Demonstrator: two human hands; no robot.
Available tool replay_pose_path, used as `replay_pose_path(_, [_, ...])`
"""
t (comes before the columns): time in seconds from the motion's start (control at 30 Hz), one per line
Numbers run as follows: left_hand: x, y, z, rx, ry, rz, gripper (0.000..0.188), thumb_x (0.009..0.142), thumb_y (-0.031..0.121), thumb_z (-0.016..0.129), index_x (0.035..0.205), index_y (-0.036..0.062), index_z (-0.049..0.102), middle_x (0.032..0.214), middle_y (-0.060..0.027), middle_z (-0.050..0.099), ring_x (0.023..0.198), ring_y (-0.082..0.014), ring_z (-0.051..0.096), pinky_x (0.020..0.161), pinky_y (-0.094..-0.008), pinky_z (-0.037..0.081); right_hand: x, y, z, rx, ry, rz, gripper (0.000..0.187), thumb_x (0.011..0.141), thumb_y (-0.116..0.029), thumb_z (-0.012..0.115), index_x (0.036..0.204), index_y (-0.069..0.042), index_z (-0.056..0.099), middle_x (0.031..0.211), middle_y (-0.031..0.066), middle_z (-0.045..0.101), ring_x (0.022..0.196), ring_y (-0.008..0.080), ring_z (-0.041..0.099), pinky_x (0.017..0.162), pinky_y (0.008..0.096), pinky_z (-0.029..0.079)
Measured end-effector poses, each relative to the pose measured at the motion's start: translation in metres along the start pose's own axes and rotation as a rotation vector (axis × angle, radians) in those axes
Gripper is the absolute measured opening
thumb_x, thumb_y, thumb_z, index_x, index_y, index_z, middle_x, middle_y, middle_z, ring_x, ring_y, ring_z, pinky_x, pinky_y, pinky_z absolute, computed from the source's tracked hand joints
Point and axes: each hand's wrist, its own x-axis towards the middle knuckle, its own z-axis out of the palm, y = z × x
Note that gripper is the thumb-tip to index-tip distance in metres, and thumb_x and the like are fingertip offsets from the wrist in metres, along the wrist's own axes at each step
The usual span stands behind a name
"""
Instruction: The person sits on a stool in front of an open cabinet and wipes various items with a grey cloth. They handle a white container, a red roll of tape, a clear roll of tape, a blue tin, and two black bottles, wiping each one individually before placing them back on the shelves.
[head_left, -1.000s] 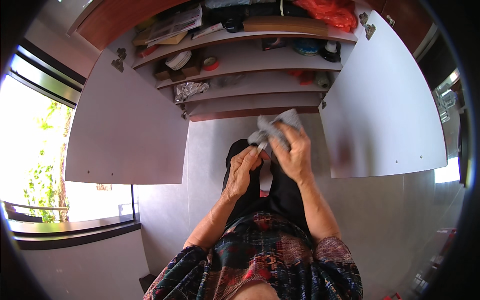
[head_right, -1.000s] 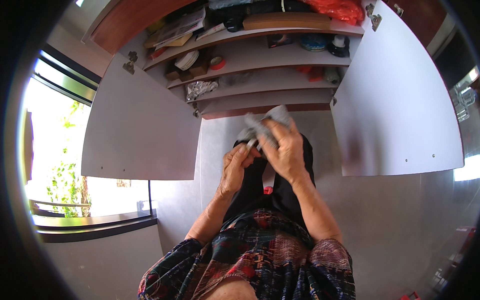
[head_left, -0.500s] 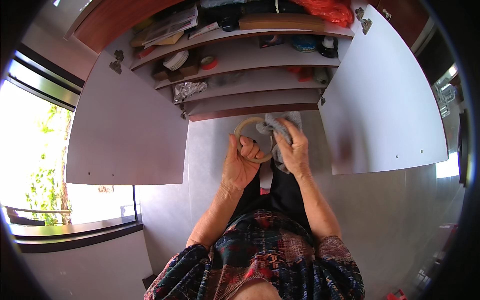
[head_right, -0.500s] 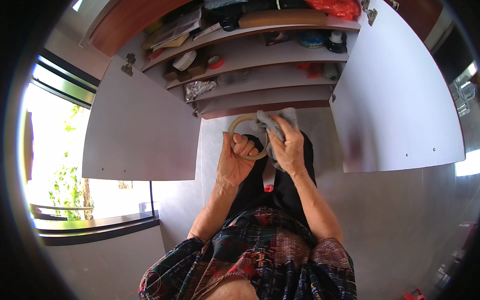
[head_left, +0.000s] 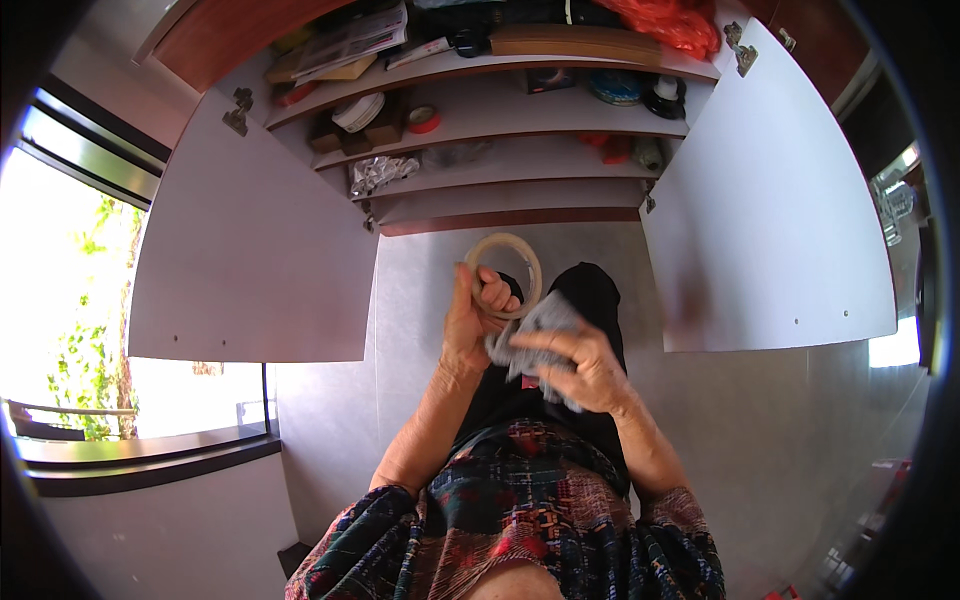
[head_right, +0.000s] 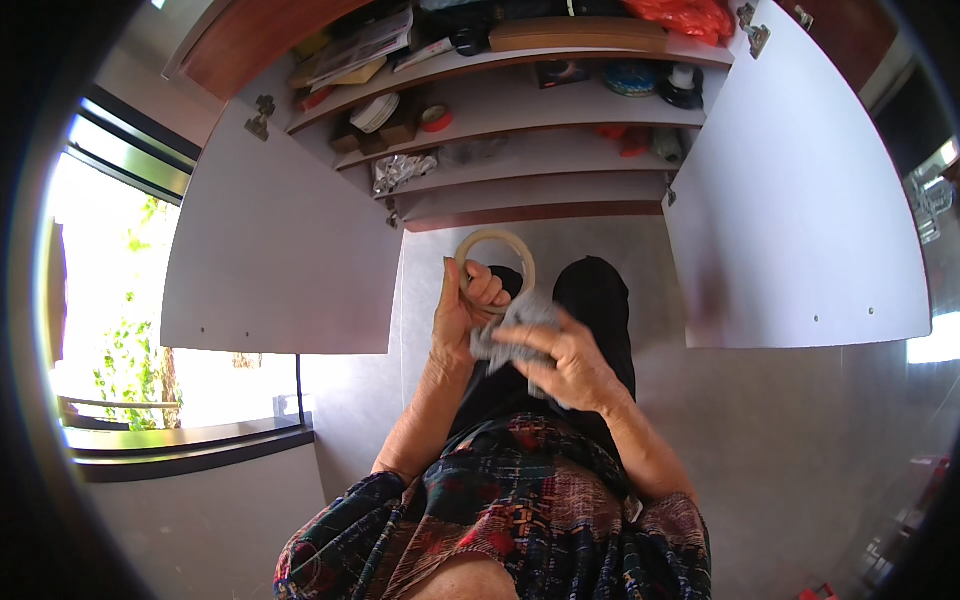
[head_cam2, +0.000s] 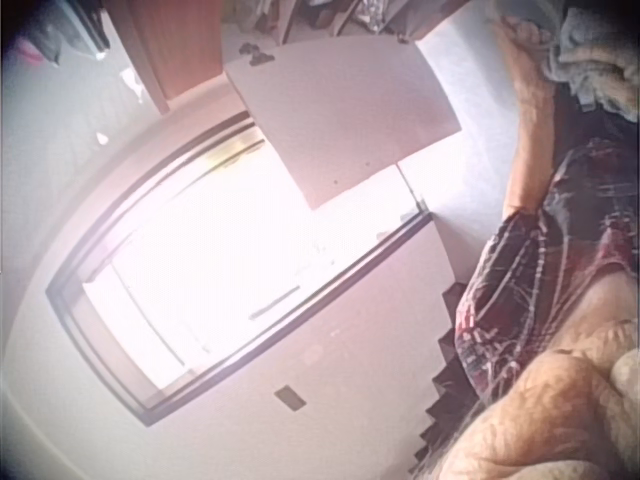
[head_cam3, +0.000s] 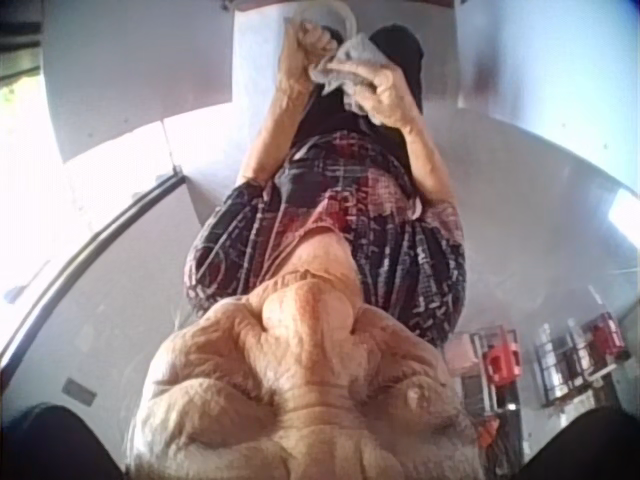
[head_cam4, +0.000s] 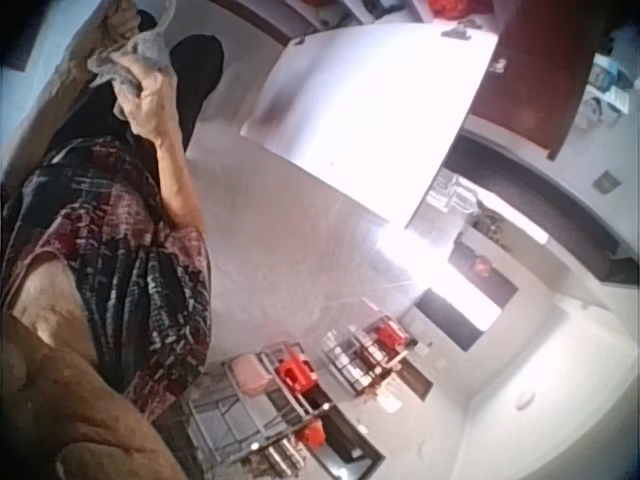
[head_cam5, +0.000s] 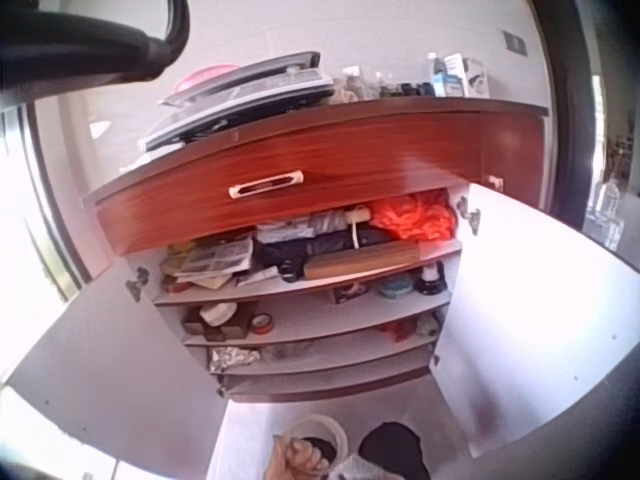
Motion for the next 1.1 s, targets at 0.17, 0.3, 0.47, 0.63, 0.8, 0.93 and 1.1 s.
replay_pose_path(0.17, [-0.01, -0.005, 0.01, 0.156, 0.009, 0.031, 0.037, 0.097, 0.043, 0.04, 0.081, 0.0104, 0.047, 0.079, 0.001, 0.046, 0.075, -0.0117, 0.043, 0.073, -0.0282, 0.039, 0.046, 0.005, -0.007, -0.665, 0.377, -0.178, 0.046, 0.061, -0.002, 0.071, 0.105, -0.016, 0.065, 0.092, 0.013, 0.052, 0.078, 0.0312, 0.059, 0.064, 0.0378, 0.052])
replay_pose_path(0.3, [-0.011, -0.002, 0.008, 0.313, -0.056, 0.1, 0.04, 0.096, 0.046, 0.04, 0.076, 0.0117, 0.041, 0.084, -0.0014, 0.043, 0.082, -0.0163, 0.042, 0.078, -0.0314, 0.037, 0.043, 0.014, -0.003, -0.846, 0.176, -0.046, 0.047, 0.063, 0.0, 0.07, 0.106, -0.018, 0.064, 0.097, 0.0147, 0.051, 0.081, 0.034, 0.058, 0.072, 0.0416, 0.051])
replay_pose_path(0.47, [-0.01, -0.01, -0.007, 0.279, 0.099, 0.111, 0.039, 0.095, 0.046, 0.042, 0.079, 0.011, 0.045, 0.087, -0.001, 0.044, 0.082, -0.0152, 0.043, 0.078, -0.0308, 0.039, 0.025, 0.008, 0.014, -0.463, 0.023, 0.136, 0.036, 0.071, -0.006, 0.068, 0.107, -0.011, 0.064, 0.097, 0.0188, 0.058, 0.08, 0.0338, 0.06, 0.071, 0.0375, 0.051])
replay_pose_path(0.63, [-0.006, -0.011, -0.007, 0.109, 0.043, 0.064, 0.035, 0.097, 0.041, 0.038, 0.091, 0.0085, 0.05, 0.101, -0.0032, 0.047, 0.092, -0.0163, 0.049, 0.082, -0.0314, 0.044, 0.025, 0.0, 0.005, 0.073, 0.181, 0.223, 0.028, 0.078, -0.007, 0.065, 0.106, -0.003, 0.062, 0.092, 0.0205, 0.062, 0.078, 0.0293, 0.063, 0.068, 0.0329, 0.05])
replay_pose_path(0.8, [-0.003, -0.024, -0.008, 0.148, -0.095, 0.063, 0.049, 0.096, 0.045, 0.035, 0.123, 0.0058, 0.045, 0.124, -0.0088, 0.048, 0.113, -0.0208, 0.049, 0.095, -0.0357, 0.043, 0.055, 0.003, 0.02, -0.53, 0.54, 0.206, 0.038, 0.073, -0.01, 0.067, 0.11, -0.008, 0.061, 0.093, 0.0189, 0.055, 0.079, 0.0353, 0.061, 0.068, 0.0394, 0.051])
replay_pose_path(0.93, [-0.001, -0.023, -0.008, 0.187, -0.021, 0.052, 0.055, 0.097, 0.047, 0.031, 0.132, 0.005, 0.035, 0.126, -0.0099, 0.047, 0.115, -0.0223, 0.048, 0.098, -0.0353, 0.041, 0.056, 0.01, 0.033, -0.565, 0.374, 0.142, 0.05, 0.072, -0.014, 0.068, 0.12, -0.011, 0.055, 0.1, 0.0203, 0.051, 0.079, 0.0364, 0.062, 0.065, 0.0404, 0.054])
replay_pose_path(1.1, [-0.001, -0.014, -0.002, 0.273, 0.039, 0.077, 0.051, 0.097, 0.045, 0.032, 0.128, 0.0057, 0.043, 0.127, -0.0096, 0.046, 0.118, -0.0222, 0.044, 0.099, -0.0361, 0.04, 0.049, 0.013, 0.033, -0.57, 0.164, 0.177, 0.05, 0.072, -0.015, 0.069, 0.12, -0.014, 0.054, 0.102, 0.0215, 0.049, 0.076, 0.0373, 0.062, 0.065, 0.0418, 0.054])
